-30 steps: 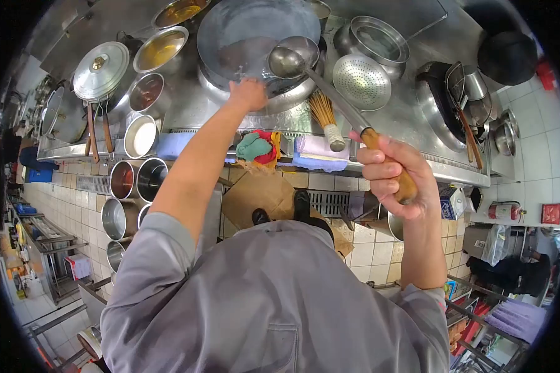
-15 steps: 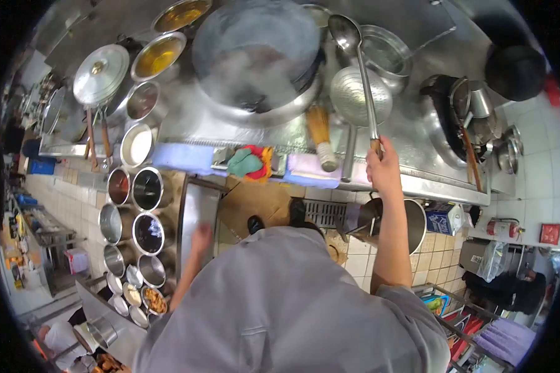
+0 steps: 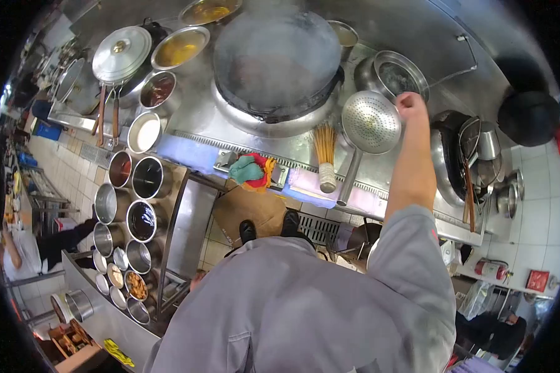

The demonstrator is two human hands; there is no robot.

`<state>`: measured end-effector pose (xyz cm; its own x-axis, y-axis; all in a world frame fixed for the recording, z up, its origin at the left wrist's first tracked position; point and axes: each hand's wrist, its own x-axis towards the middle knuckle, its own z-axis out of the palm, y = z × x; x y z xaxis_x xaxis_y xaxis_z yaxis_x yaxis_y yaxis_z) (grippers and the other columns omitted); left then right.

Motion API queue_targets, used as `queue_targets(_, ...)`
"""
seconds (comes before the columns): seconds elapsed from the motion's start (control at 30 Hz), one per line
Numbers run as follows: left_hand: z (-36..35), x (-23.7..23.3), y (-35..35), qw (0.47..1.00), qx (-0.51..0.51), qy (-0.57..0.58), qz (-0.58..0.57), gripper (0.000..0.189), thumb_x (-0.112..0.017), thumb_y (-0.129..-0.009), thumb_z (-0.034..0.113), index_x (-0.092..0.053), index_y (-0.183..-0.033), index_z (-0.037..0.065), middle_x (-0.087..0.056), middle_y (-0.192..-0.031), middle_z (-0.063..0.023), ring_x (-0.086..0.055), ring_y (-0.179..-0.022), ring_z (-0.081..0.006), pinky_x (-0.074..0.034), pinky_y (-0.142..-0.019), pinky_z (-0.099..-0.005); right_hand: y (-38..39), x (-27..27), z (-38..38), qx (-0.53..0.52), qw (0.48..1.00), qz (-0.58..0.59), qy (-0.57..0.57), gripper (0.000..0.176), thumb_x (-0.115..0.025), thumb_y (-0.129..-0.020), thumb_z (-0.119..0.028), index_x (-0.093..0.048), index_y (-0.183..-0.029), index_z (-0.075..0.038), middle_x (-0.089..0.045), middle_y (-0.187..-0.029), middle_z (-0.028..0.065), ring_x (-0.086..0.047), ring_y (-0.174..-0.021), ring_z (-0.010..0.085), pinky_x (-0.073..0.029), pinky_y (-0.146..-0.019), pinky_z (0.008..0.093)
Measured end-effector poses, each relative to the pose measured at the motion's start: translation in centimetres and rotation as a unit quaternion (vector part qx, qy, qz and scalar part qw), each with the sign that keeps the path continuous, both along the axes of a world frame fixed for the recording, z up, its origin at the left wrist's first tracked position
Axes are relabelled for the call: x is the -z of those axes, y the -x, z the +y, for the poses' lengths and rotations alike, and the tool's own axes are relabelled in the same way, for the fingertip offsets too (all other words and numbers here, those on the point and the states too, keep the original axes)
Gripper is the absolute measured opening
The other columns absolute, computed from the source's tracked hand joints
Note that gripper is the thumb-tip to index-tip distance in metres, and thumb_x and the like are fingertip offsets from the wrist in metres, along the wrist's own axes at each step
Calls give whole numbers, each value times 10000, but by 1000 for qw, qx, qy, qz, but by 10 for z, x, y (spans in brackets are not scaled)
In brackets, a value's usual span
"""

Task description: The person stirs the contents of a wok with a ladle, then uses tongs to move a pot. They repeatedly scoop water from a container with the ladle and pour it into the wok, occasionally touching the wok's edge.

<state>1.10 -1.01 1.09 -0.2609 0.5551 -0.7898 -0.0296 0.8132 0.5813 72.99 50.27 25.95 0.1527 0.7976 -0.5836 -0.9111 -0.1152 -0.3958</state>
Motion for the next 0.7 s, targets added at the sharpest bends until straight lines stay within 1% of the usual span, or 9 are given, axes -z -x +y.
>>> queue_targets(0.03, 14, -4, -2, 998, -47, -9, -27, 215, -466, -851, 318, -505, -912, 115, -547, -777, -13, -548, -671, -165, -438, -557, -290, 2, -14, -11, 55, 982, 162, -74, 122, -421, -647, 78, -375, -586, -17, -399, -573, 55, -431, -486, 155, -417, -394, 217)
queue_targets(0.1, 36, 1, 2, 998, -52, -13, -26, 239, -485, -841, 315, -503, -949, 102, -553, -784, -12, -545, -655, -139, -417, -515, -274, -6, -17, -20, 25, 981, 150, -116, 75, -388, -636, 65, -372, -603, 0, -403, -599, 84, -439, -541, 176, -449, -423, 214)
queue_targets(0.2, 78, -3, 3, 1000, -24, -18, -5, 277, -506, -825, 309, -519, -976, 78, -569, -770, -15, -546, -634, -109, -405, -482, -260, 3, -41, -57, 42, 943, 287, -165, 123, -365, -613, 81, -331, -723, 36, -366, -686, 90, -427, -537, 168, -462, -440, 230)
queue_targets(0.33, 90, 63, 36, 981, 155, -44, 110, 241, -508, -803, 271, -573, -897, 58, -600, -703, -67, -575, -619, -181, -445, -543, -295, 48, -95, -120, 52, 923, 331, -190, 493, -354, -706, 100, -135, -1146, 62, -363, -716, 91, -420, -537, 177, -450, -465, 268)
queue_targets(0.37, 100, 53, 36, 979, 162, -44, 113, 241, -508, -803, 271, -573, -897, 58, -600, -703, -67, -575, -619, -181, -445, -543, -295, 62, -107, -135, 54, 920, 323, -215, 581, -348, -722, 103, -52, -1217, 37, -362, -722, 91, -422, -543, 181, -447, -474, 276)
queue_targets(0.43, 139, 4, 11, 856, 287, -154, 402, 203, -500, -779, 233, -584, -831, 56, -600, -698, -125, -575, -652, -279, -457, -612, -341, 87, -127, -161, 72, 922, 302, -231, 566, -349, -750, 94, -52, -1228, 36, -356, -730, 90, -432, -560, 184, -444, -500, 284)
queue_targets(0.5, 183, -32, -8, 859, 236, -214, 400, 155, -498, -769, 176, -562, -841, 55, -585, -731, -149, -555, -692, -336, -447, -643, -387, 115, -143, -187, 53, 936, 260, -231, 513, -356, -802, 58, -59, -1220, 39, -354, -738, 87, -435, -567, 181, -446, -520, 279)
queue_targets(0.57, 227, -67, -31, 860, 212, -300, 354, 135, -509, -771, 126, -547, -859, 32, -576, -775, -143, -558, -741, -301, -440, -670, -370, 146, -156, -211, 52, 933, 270, -231, 457, -359, -841, 21, -82, -1203, 43, -354, -737, 83, -438, -572, 177, -447, -533, 274)
queue_targets(0.7, 310, -141, -87, 733, 260, -488, 397, 200, -549, -698, 95, -529, -894, 59, -545, -819, -135, -527, -759, -303, -429, -666, -377, 192, -167, -248, 27, 948, 239, -209, 421, -359, -859, -12, -101, -1182, 66, -358, -761, 87, -444, -586, 162, -450, -530, 263)
